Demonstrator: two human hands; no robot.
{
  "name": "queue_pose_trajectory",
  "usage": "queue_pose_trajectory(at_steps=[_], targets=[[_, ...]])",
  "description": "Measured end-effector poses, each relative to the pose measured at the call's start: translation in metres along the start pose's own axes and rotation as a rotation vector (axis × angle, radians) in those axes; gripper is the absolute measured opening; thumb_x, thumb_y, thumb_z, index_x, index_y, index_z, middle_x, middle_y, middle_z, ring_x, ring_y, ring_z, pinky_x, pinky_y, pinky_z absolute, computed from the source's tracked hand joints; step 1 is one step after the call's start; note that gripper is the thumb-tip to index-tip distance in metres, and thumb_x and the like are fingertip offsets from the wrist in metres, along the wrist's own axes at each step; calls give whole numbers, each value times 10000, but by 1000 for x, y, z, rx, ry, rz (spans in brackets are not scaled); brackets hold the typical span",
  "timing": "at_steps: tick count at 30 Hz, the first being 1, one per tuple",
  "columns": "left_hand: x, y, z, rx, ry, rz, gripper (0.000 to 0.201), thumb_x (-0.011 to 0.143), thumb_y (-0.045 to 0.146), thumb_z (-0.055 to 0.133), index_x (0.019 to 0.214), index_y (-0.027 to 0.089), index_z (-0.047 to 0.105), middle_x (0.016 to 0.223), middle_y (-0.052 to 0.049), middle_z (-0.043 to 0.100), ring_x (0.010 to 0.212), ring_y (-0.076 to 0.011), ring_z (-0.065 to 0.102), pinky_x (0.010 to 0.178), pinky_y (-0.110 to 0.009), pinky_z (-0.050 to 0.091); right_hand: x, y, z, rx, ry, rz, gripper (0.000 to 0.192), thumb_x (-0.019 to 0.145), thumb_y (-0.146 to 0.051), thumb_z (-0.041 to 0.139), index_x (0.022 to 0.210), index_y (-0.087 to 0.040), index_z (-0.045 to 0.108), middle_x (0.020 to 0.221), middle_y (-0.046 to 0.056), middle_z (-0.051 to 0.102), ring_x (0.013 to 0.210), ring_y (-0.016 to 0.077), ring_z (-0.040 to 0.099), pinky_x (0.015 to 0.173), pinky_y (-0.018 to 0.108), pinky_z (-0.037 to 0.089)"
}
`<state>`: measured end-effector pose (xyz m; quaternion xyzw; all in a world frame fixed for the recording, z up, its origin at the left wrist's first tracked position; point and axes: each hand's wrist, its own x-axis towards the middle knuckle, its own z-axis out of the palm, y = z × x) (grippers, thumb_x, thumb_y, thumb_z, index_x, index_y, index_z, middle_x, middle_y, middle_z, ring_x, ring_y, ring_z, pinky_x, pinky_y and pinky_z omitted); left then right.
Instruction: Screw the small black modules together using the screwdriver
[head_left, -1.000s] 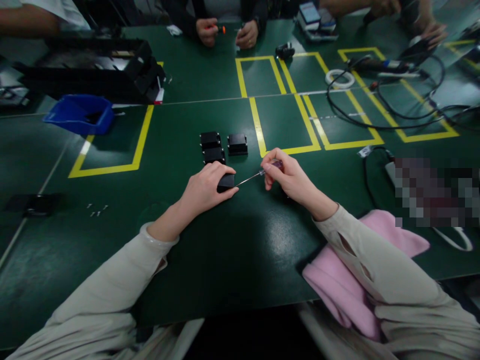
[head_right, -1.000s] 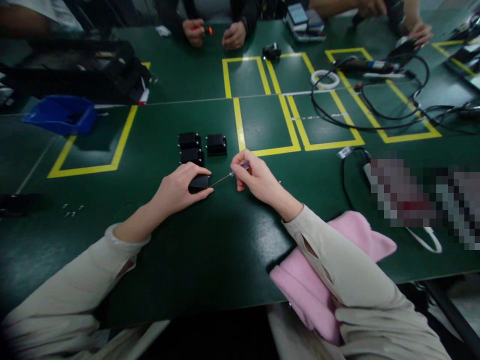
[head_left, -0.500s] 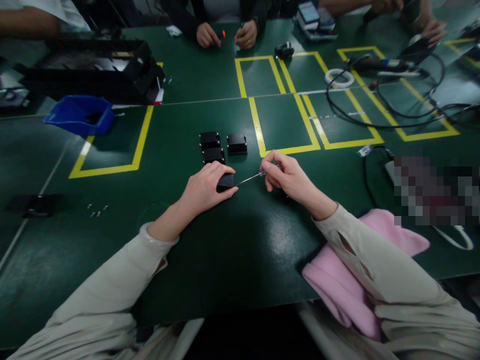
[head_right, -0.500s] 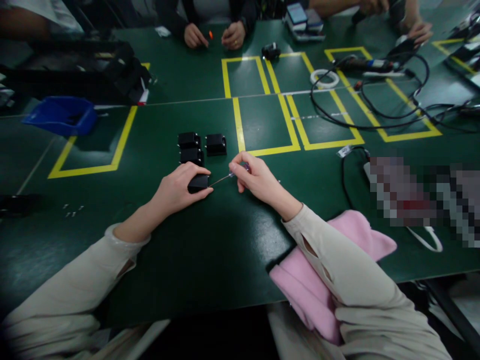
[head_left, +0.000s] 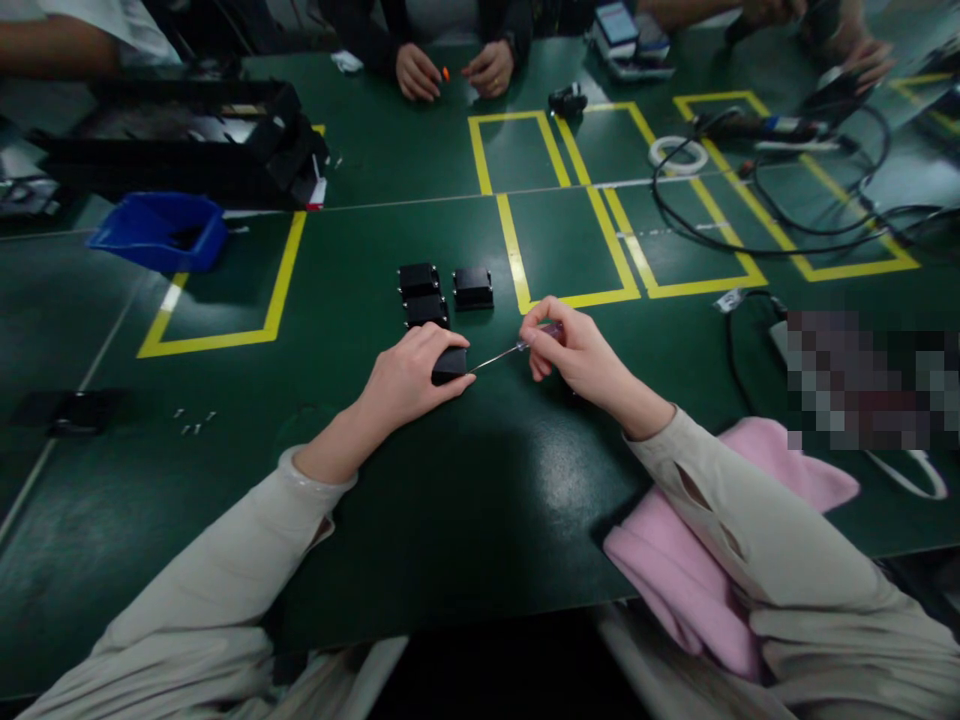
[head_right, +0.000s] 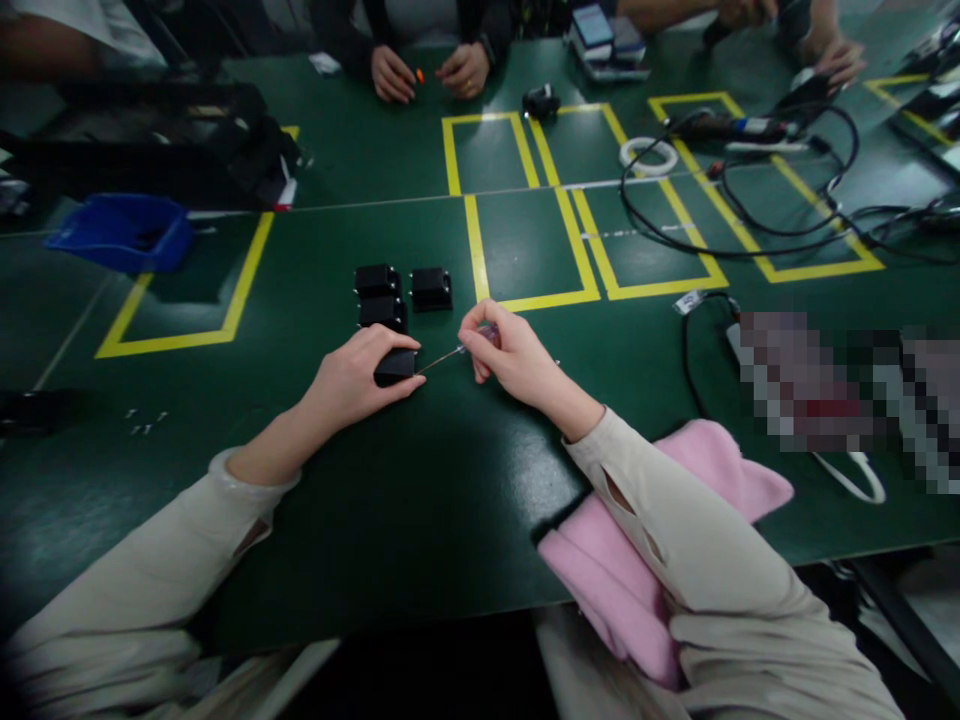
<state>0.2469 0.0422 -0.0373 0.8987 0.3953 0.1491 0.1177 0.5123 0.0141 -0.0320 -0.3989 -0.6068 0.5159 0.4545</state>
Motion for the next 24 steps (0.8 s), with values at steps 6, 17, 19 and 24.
queue_pose_trajectory(at_steps=[6, 17, 19, 24], targets=[[0, 0, 0, 2, 4, 0, 374, 990, 448, 677, 1260, 194, 630, 1235, -123, 710, 1164, -318, 675, 931, -451, 584, 0, -1, 0, -29, 14, -2, 176, 1016, -320, 652, 941, -220, 528, 553, -104, 543, 480, 88, 585, 509, 228, 435], [0, 0, 0, -3, 1, -8, 370, 979, 427, 701, 1259, 193, 638, 1241, -119, 710, 1176, -318, 677, 928, -437, 584, -1, -3, 1, -31, 23, 2, 249, 1012, -394, 684, 925, -221, 527, 509, -124, 495, 444, 83, 552, 491, 220, 415], [0, 0, 0, 4, 3, -3, 377, 978, 431, 703, 1260, 189, 640, 1234, -120, 710, 1165, -321, 679, 927, -445, 583, 0, -3, 1, -54, 13, 5, 274, 1024, -414, 677, 899, -221, 528, 479, -132, 451, 425, 81, 532, 475, 218, 382], [0, 0, 2, 17, 17, 6, 368, 981, 424, 700, 1257, 188, 641, 1224, -119, 709, 1154, -319, 679, 947, -454, 577, 0, -2, 0, -16, 9, -20, 211, 1016, -354, 686, 967, -217, 533, 576, -97, 572, 492, 93, 601, 519, 227, 444]])
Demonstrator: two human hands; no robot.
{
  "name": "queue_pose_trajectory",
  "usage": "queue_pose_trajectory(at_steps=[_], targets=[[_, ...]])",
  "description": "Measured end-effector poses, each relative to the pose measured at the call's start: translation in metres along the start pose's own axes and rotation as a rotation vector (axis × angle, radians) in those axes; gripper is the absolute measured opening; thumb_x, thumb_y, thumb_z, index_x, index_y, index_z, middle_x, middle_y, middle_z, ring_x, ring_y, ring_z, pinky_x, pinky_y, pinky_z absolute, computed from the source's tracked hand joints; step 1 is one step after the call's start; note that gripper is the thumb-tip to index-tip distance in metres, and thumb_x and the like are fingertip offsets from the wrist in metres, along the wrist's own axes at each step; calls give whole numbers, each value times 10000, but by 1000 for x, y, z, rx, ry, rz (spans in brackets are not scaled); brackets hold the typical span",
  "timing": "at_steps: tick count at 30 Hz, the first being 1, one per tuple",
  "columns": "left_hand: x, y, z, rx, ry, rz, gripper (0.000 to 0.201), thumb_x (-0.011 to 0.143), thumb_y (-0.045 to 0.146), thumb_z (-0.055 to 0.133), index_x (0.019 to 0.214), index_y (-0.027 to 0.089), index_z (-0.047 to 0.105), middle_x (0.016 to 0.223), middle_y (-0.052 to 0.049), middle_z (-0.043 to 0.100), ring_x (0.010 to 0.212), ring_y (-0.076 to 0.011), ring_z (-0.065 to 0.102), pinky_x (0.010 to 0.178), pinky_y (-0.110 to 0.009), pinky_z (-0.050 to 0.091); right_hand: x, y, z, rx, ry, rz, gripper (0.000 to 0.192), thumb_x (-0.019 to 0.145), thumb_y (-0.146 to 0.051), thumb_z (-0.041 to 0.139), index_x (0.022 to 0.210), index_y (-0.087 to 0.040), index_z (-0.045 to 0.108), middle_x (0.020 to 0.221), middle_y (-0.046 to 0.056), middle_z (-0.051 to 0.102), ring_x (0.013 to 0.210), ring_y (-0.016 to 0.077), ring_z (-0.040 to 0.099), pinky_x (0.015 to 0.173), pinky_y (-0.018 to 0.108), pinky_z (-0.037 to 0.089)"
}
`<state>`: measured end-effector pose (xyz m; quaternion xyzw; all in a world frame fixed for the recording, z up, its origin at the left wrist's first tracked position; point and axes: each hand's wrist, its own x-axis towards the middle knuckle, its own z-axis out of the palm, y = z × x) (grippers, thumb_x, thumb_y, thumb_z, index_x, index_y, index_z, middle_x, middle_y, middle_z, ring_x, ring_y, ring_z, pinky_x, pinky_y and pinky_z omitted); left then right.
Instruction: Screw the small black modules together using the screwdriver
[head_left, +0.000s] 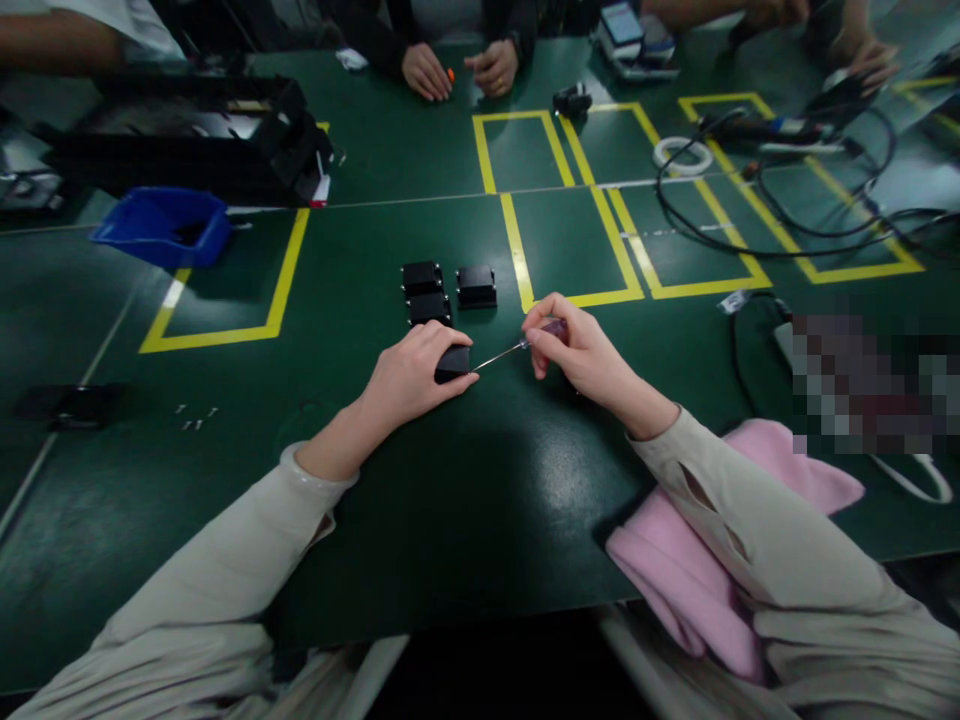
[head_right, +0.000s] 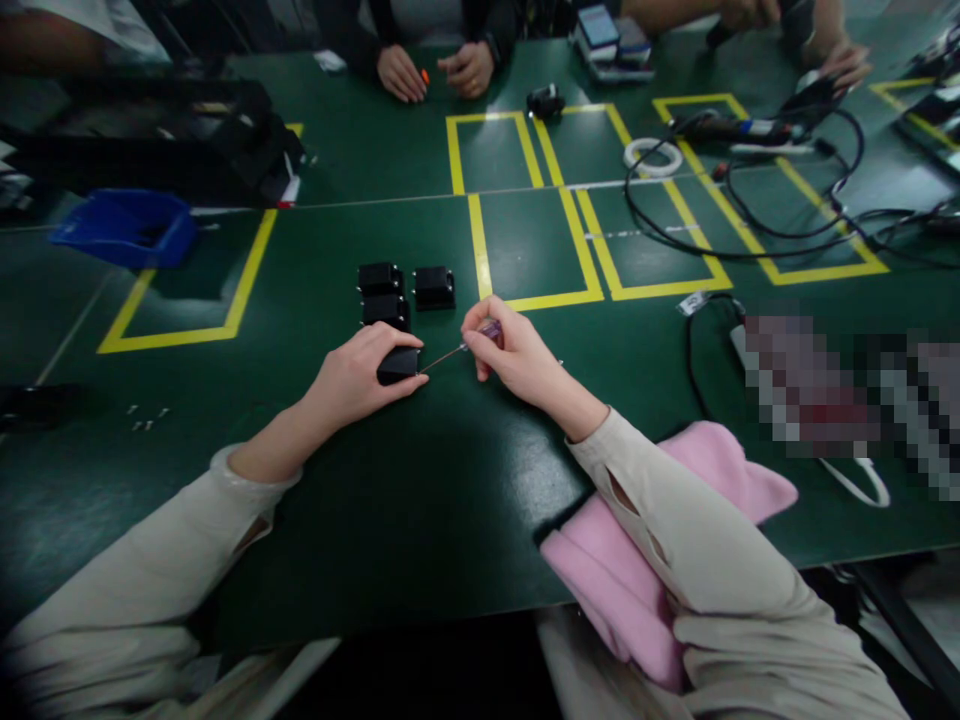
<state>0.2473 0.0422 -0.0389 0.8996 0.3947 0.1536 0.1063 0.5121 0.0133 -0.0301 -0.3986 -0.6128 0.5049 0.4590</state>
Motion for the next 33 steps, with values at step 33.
queue_pose_trajectory(at_steps=[33], targets=[[0, 0, -2, 3, -26, -18, 377, 980, 444, 697, 1259, 199, 632, 1249, -123, 706, 1175, -322, 671, 930, -444, 577, -1, -1, 1, 22, 8, 11, 234, 1005, -373, 699, 1043, -224, 522, 591, -112, 574, 482, 95, 595, 517, 231, 452]])
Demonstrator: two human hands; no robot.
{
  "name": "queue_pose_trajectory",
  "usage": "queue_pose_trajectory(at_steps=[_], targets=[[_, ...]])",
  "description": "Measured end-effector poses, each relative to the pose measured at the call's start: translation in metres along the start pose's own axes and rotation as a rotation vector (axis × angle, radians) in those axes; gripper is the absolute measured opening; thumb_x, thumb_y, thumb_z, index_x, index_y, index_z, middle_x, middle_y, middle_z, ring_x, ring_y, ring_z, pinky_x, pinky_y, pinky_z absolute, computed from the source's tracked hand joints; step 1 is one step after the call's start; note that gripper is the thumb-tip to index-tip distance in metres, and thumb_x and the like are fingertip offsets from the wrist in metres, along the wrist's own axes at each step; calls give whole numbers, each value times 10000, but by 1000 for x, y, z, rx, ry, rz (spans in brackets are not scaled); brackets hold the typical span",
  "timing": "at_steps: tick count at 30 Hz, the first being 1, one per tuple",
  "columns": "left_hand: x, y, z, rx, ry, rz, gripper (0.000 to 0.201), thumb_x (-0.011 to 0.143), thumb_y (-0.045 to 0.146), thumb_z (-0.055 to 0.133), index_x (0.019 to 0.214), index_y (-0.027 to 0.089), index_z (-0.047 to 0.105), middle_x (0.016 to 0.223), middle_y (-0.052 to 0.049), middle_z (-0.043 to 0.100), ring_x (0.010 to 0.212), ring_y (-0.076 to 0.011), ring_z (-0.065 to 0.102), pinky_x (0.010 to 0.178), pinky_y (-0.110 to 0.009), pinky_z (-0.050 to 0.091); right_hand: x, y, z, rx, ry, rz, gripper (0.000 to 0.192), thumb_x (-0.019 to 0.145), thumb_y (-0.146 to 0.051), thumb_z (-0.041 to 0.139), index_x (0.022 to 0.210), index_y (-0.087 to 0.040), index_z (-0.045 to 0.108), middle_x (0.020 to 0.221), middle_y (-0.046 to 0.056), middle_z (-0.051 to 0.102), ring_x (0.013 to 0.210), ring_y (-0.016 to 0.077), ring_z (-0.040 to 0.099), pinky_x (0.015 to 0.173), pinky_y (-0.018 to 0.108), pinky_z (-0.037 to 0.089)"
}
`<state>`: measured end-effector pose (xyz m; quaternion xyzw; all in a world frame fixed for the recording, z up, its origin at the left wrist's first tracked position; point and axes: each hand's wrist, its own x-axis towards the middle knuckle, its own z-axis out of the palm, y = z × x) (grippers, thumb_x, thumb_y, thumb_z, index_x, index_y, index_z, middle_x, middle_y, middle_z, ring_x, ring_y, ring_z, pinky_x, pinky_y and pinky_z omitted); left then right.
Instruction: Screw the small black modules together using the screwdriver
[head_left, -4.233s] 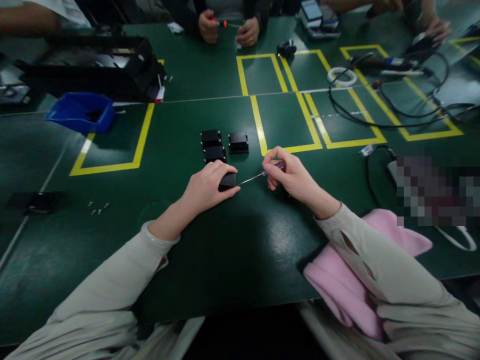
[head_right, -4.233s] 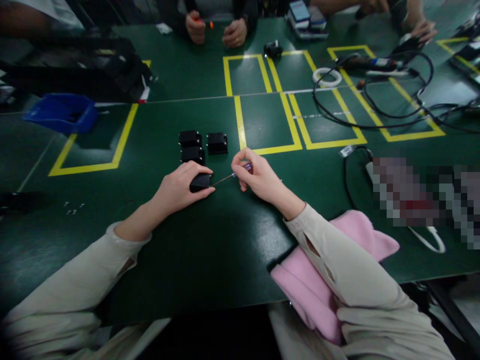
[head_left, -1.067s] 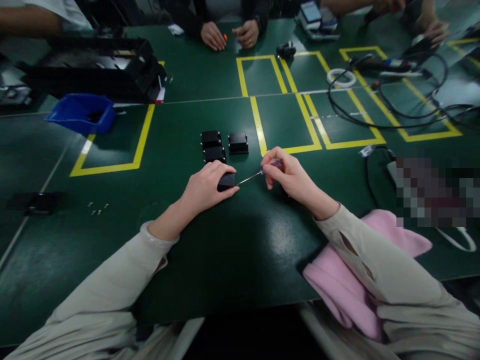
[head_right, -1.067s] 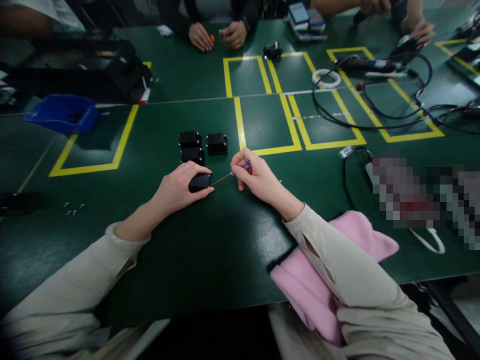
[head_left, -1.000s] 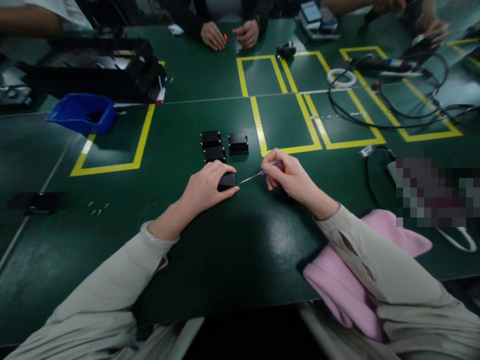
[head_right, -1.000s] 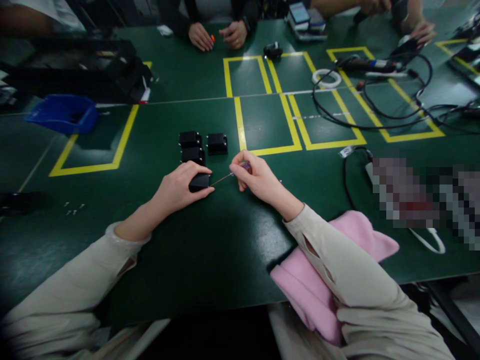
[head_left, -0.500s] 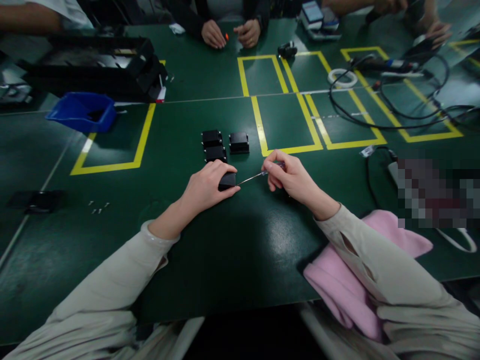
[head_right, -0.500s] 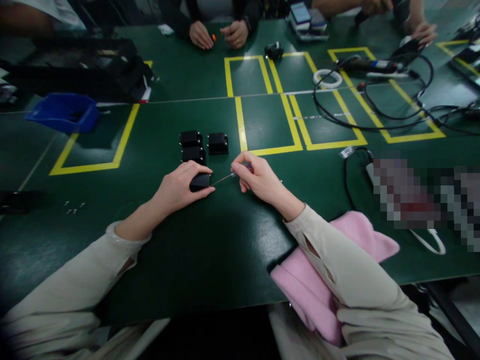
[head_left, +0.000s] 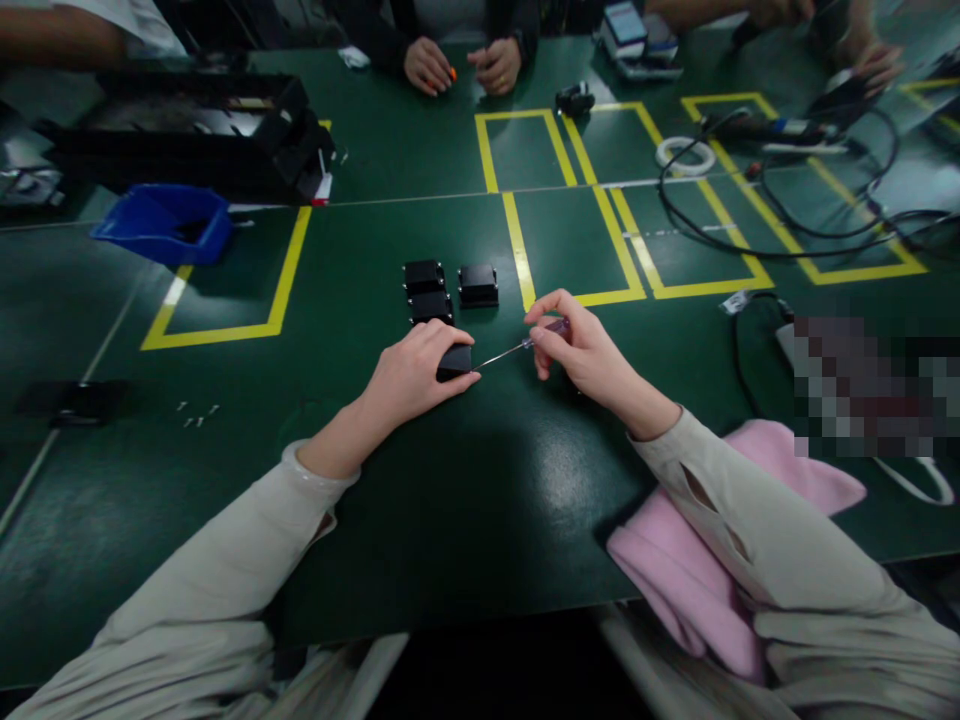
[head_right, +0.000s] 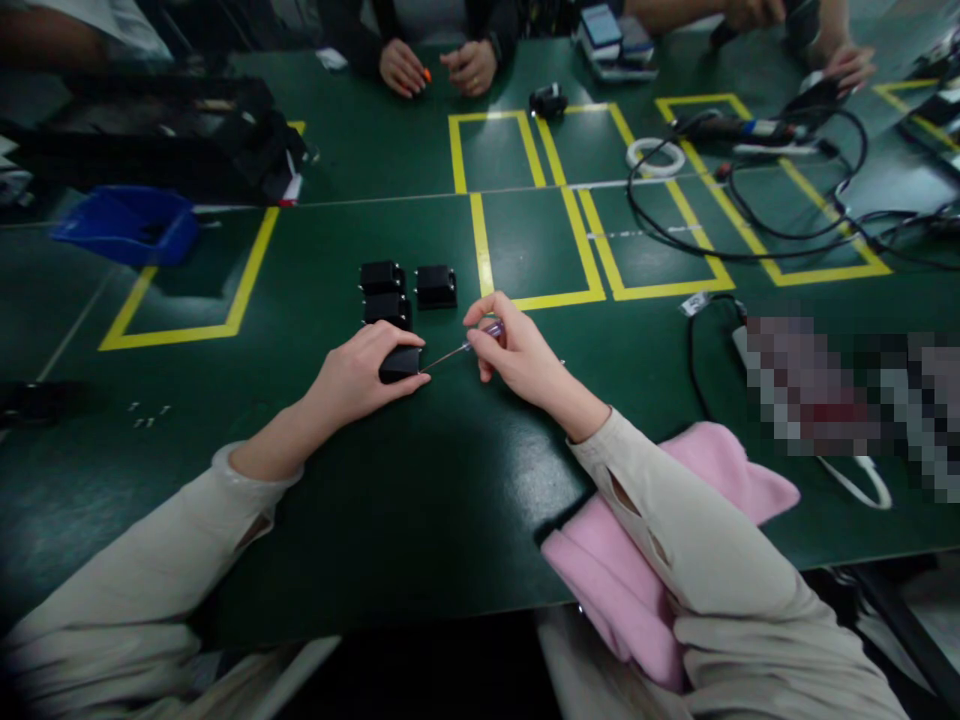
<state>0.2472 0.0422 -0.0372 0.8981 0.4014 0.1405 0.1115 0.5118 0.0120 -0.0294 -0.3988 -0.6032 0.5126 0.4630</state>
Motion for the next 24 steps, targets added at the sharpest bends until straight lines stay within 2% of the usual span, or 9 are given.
queue_pose_trajectory(at_steps=[2, 6, 11, 13, 17, 21, 24], targets=[[0, 0, 0, -2, 1, 2, 376, 982, 454, 694, 1258, 205, 631, 1245, -119, 707, 1173, -320, 671, 924, -438, 577, 0, 0, 0, -17, -6, 5, 236, 1022, -401, 687, 1001, -222, 533, 579, -105, 570, 485, 92, 589, 531, 234, 455], [0, 0, 0, -7, 2, 6, 374, 988, 461, 683, 1259, 209, 627, 1247, -117, 708, 1171, -317, 672, 922, -438, 576, 0, -1, -1, -52, -14, 13, 311, 1046, -473, 658, 910, -217, 547, 487, -125, 450, 434, 87, 535, 484, 227, 386], [0, 0, 0, -8, 4, 5, 372, 978, 450, 694, 1259, 216, 625, 1246, -112, 704, 1165, -311, 669, 924, -436, 578, 0, 0, 0, -4, 10, 7, 226, 1009, -372, 697, 1027, -228, 524, 583, -119, 549, 469, 90, 583, 511, 229, 441], [0, 0, 0, -10, 1, 3, 372, 981, 454, 690, 1259, 216, 624, 1246, -113, 703, 1166, -312, 668, 921, -438, 578, 0, 0, 0, -9, 1, 11, 230, 1017, -389, 690, 993, -225, 531, 584, -110, 557, 477, 88, 584, 524, 233, 454], [0, 0, -1, -17, 2, -1, 374, 981, 465, 689, 1257, 221, 626, 1241, -109, 705, 1163, -312, 669, 928, -440, 578, 0, -2, 0, -49, -16, 17, 302, 1040, -457, 658, 895, -219, 540, 498, -118, 471, 440, 83, 539, 486, 227, 389], [0, 0, 0, -5, 1, 3, 375, 979, 447, 699, 1259, 208, 626, 1243, -118, 704, 1167, -312, 670, 935, -441, 578, 0, -2, 0, -19, 7, 9, 205, 1004, -357, 686, 982, -221, 534, 562, -115, 536, 463, 92, 584, 503, 231, 425], [0, 0, 1, 0, 5, 2, 372, 975, 441, 705, 1258, 212, 628, 1241, -116, 704, 1170, -312, 669, 938, -442, 579, 0, -2, 0, -28, 13, 13, 212, 995, -363, 697, 982, -223, 539, 589, -107, 560, 481, 92, 595, 527, 240, 453]])
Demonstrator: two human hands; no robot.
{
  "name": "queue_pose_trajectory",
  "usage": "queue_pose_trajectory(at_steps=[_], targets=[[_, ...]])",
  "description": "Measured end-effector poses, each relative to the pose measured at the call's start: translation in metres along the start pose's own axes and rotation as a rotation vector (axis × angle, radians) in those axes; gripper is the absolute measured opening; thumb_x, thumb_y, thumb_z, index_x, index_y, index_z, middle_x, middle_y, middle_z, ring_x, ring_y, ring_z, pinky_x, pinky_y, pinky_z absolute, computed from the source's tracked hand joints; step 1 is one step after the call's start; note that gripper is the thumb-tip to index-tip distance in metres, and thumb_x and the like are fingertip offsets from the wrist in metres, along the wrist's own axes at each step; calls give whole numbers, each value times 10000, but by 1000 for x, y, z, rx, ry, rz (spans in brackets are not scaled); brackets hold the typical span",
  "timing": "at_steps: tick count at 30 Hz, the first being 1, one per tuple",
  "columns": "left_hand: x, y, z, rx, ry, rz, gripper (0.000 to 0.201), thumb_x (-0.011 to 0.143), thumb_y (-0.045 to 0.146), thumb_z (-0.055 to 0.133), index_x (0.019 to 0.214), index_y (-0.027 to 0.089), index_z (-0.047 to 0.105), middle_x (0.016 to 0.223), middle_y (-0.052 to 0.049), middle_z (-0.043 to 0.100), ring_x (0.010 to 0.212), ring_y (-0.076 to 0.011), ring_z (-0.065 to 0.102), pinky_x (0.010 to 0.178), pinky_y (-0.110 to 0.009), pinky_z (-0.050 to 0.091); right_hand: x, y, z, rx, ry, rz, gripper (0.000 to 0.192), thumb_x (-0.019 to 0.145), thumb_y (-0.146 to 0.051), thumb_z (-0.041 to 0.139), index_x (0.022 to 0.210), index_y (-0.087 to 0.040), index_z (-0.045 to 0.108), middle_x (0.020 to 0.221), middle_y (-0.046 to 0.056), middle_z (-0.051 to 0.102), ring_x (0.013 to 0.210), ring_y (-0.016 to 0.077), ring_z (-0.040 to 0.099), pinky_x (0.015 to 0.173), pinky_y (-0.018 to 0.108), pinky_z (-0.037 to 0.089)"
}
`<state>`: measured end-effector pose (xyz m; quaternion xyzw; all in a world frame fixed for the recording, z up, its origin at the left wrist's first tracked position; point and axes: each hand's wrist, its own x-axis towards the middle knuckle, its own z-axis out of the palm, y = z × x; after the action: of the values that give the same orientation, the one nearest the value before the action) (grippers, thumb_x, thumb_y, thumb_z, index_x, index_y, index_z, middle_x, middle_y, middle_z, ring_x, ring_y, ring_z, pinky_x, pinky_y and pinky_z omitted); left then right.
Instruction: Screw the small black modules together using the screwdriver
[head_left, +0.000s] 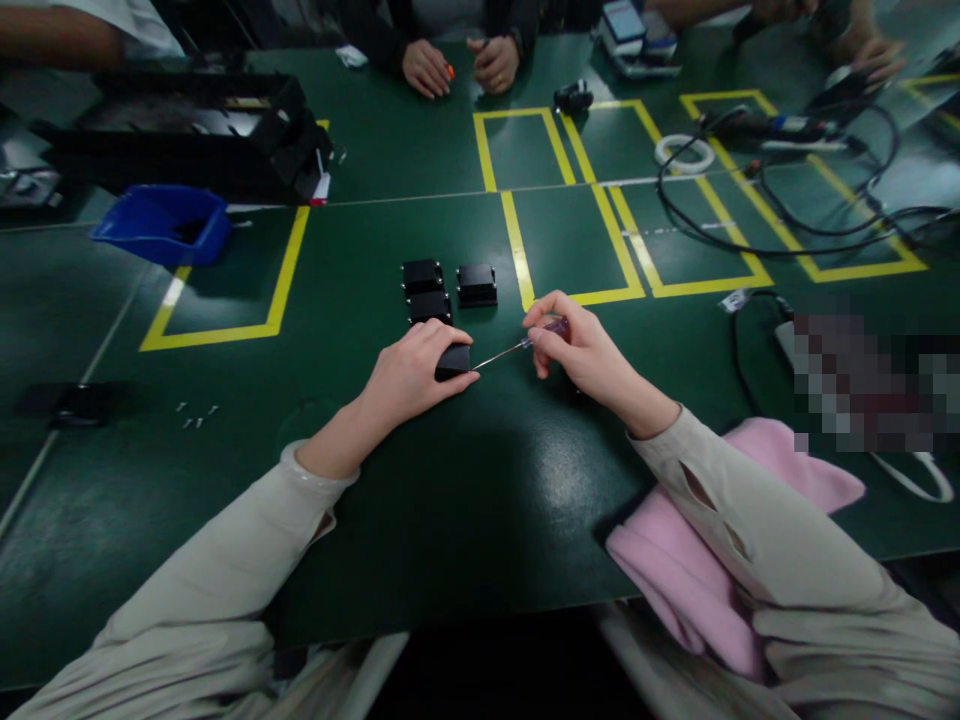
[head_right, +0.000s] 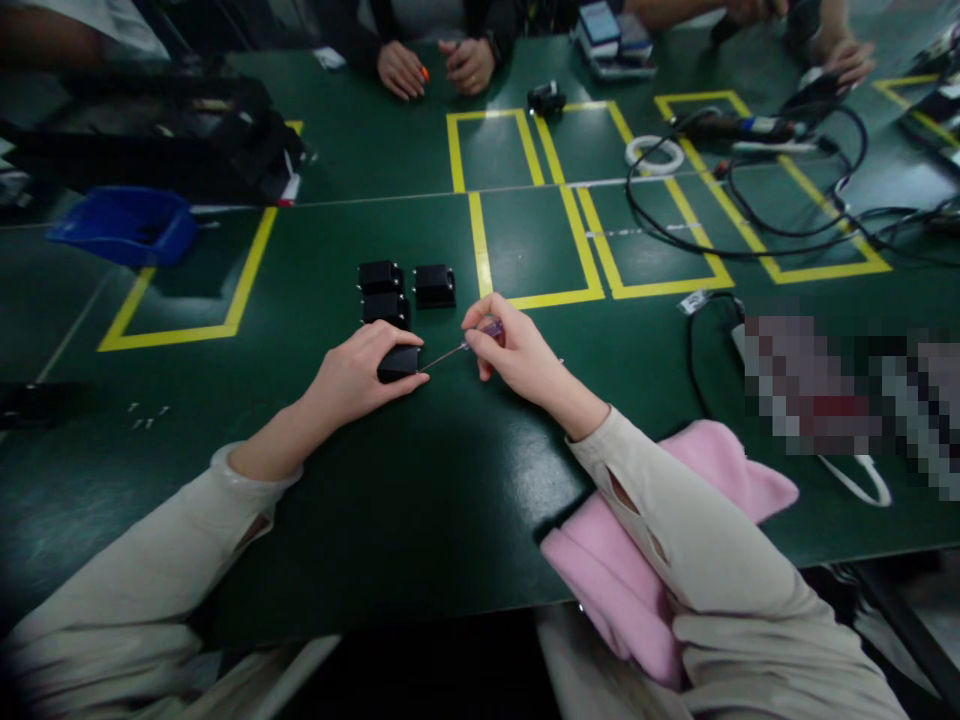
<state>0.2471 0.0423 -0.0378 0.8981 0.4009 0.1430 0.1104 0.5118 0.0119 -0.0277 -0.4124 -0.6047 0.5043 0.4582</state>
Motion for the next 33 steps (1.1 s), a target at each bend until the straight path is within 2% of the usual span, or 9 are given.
queue_pose_trajectory(at_steps=[5, 10, 16, 21, 23, 27, 33], targets=[[0, 0, 0, -9, -1, -2, 372, 982, 464, 692, 1257, 222, 626, 1244, -110, 707, 1167, -308, 670, 929, -438, 581, 0, 0, -1, -48, -18, 2, 302, 1040, -465, 657, 902, -220, 545, 488, -123, 448, 436, 91, 538, 480, 231, 379], [0, 1, -1, -7, 1, 1, 369, 981, 440, 694, 1258, 206, 627, 1245, -121, 707, 1168, -318, 670, 933, -454, 580, 0, 2, 0, -9, -9, -7, 214, 1009, -355, 686, 1038, -234, 512, 584, -114, 567, 460, 95, 584, 497, 228, 431], [0, 0, -1, -15, 1, -3, 371, 981, 449, 697, 1259, 214, 627, 1247, -116, 705, 1180, -318, 670, 932, -444, 578, 0, 2, 1, -15, -17, -4, 266, 1034, -421, 658, 913, -229, 520, 506, -122, 474, 431, 87, 543, 474, 224, 395], [0, 0, -1, -18, 3, 4, 368, 979, 445, 697, 1258, 216, 626, 1246, -114, 707, 1175, -314, 669, 941, -444, 576, 0, 4, 0, -2, -4, -14, 196, 1014, -342, 675, 1043, -229, 517, 590, -110, 561, 476, 95, 587, 518, 234, 448], [0, 0, -1, -19, 2, 8, 371, 985, 447, 690, 1261, 207, 627, 1248, -121, 707, 1176, -317, 670, 945, -451, 576, 0, 4, 0, -5, -3, -14, 203, 1026, -365, 668, 1020, -226, 520, 591, -103, 563, 482, 94, 585, 528, 237, 455], [0, 0, -1, -22, 5, 7, 373, 984, 442, 696, 1260, 200, 633, 1245, -122, 708, 1170, -319, 674, 946, -453, 577, 0, 4, 0, -26, -23, -2, 283, 1058, -456, 633, 938, -223, 528, 507, -125, 457, 440, 88, 538, 488, 226, 401], [0, 0, 0, -18, 11, 0, 372, 968, 425, 718, 1253, 197, 642, 1236, -117, 708, 1175, -321, 677, 946, -445, 581, 0, 4, -1, 11, -12, -16, 199, 1021, -348, 675, 1038, -224, 520, 597, -113, 556, 480, 87, 588, 521, 226, 449]])
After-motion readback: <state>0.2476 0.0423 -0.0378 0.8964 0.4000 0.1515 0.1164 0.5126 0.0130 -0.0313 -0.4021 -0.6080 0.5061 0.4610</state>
